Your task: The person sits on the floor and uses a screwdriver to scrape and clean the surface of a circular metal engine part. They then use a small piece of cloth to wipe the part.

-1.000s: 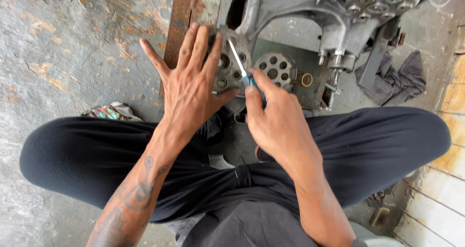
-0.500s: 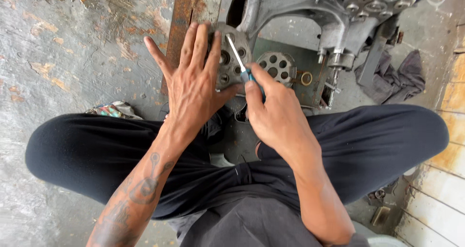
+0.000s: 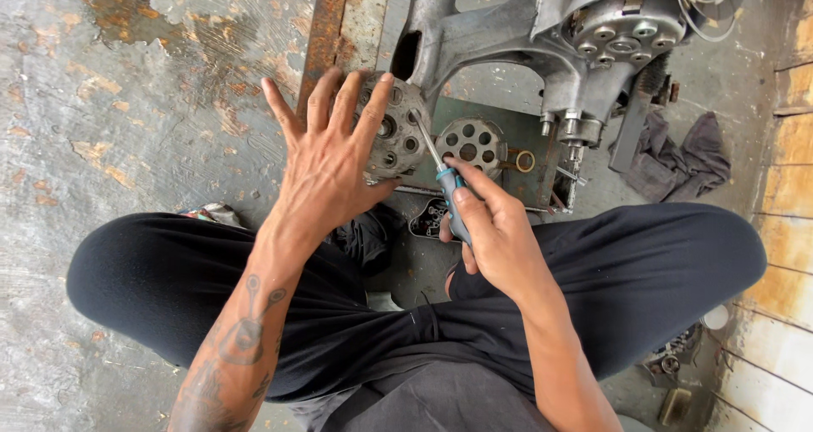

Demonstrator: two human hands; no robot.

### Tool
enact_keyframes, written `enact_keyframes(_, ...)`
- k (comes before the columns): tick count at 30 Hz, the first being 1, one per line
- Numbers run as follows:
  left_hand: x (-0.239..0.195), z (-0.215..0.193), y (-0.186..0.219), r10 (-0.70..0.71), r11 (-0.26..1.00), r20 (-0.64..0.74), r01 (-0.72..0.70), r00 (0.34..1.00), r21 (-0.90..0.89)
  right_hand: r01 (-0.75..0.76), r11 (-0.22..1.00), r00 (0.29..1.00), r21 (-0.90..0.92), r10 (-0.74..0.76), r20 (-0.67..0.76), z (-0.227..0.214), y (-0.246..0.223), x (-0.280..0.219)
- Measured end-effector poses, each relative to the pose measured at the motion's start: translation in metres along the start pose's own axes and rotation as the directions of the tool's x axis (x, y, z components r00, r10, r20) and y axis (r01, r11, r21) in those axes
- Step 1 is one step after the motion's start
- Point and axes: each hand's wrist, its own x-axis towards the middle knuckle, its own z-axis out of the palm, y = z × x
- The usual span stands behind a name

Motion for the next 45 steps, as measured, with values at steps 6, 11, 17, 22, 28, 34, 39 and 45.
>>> enact_keyframes(6, -0.003, 0.02, 0.014, -0.163, 0.983, -0.088, 0.169, 0.983, 0.066, 0.049, 0.998, 0.999, 0.031, -0.05, 0.006, 0.006, 0.001, 0.0)
enact_keyframes(11, -0.009, 0.025, 0.028, -0.254, 0.956, -0.148, 0.271, 0.956, 0.111, 0.073, 0.997, 0.997, -0.01, -0.073, 0.001, 0.006, 0.003, 0.002)
enact_keyframes(17, -0.01, 0.035, 0.038, -0.336, 0.911, -0.223, 0.376, 0.915, 0.169, 0.093, 0.994, 0.996, -0.05, -0.092, 0.01, 0.011, -0.001, 0.004)
enact_keyframes(22, -0.017, 0.018, 0.021, -0.296, 0.941, -0.154, 0.316, 0.943, 0.121, 0.028, 0.998, 0.999, -0.06, -0.026, 0.029, 0.019, -0.016, 0.0)
enact_keyframes(28, -0.027, -0.004, -0.019, -0.079, 0.996, 0.147, 0.071, 0.986, 0.06, 0.024, 0.996, 1.0, -0.086, -0.025, -0.017, 0.03, -0.024, 0.003)
enact_keyframes(34, -0.029, -0.002, -0.024, -0.045, 0.999, 0.047, 0.044, 0.998, 0.014, -0.002, 0.98, 1.0, -0.199, 0.008, 0.028, 0.03, -0.03, 0.007)
enact_keyframes(39, -0.03, -0.002, -0.027, -0.039, 0.999, 0.06, 0.039, 0.997, 0.001, 0.178, 0.935, 0.984, -0.307, -0.175, 0.039, 0.027, -0.033, 0.008)
enact_keyframes(45, -0.028, -0.003, -0.026, -0.039, 0.999, 0.05, 0.038, 0.998, 0.014, 0.101, 0.942, 0.994, -0.321, -0.087, 0.06, 0.023, -0.031, 0.012)
